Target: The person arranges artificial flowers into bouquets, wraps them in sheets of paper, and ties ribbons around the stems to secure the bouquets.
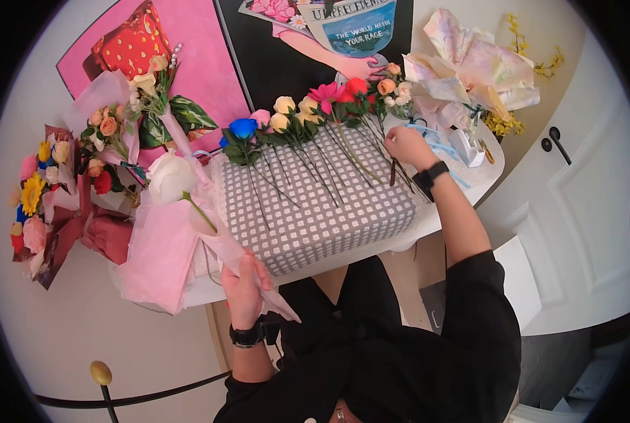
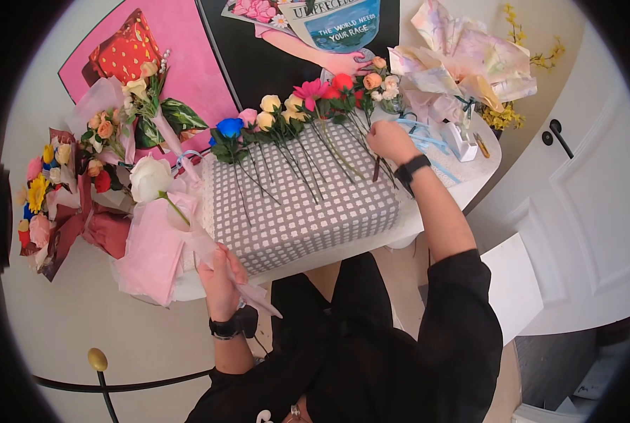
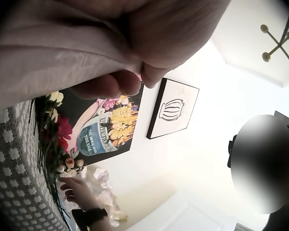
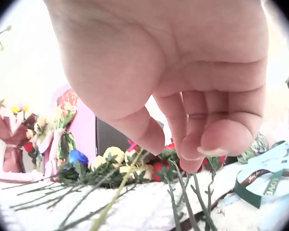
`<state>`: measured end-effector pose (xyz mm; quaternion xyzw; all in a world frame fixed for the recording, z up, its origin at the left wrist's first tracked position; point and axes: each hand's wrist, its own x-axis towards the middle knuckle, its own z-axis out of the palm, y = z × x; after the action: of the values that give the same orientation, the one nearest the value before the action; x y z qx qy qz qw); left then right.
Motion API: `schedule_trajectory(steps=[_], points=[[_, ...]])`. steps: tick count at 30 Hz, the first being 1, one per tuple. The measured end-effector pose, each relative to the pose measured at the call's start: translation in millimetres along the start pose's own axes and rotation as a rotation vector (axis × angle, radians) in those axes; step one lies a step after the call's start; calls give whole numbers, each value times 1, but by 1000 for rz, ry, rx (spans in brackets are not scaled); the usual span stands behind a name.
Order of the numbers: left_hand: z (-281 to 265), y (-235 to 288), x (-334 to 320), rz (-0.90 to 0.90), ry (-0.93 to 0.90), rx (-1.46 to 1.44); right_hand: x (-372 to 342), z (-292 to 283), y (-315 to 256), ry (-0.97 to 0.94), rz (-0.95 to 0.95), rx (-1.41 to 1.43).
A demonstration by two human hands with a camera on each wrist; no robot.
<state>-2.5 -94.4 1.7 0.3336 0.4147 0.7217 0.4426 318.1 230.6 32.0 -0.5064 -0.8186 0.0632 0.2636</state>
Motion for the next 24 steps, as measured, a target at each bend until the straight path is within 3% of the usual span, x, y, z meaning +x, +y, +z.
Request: schedule_trajectory(steps=[6, 14, 20, 22, 24], points=[[5, 5, -7, 4, -33, -11, 53, 37, 10, -106, 123, -91], [-4, 5, -13, 14, -23, -6, 66, 47, 11, -64, 188, -136], [-10, 8, -8, 14, 17, 2, 54, 33, -18, 72, 61, -222], [-11, 8, -6, 10, 30, 21, 47, 26, -49, 120, -54, -146], [-10, 7, -4, -8, 37, -7, 42, 22, -101, 30, -228, 111]])
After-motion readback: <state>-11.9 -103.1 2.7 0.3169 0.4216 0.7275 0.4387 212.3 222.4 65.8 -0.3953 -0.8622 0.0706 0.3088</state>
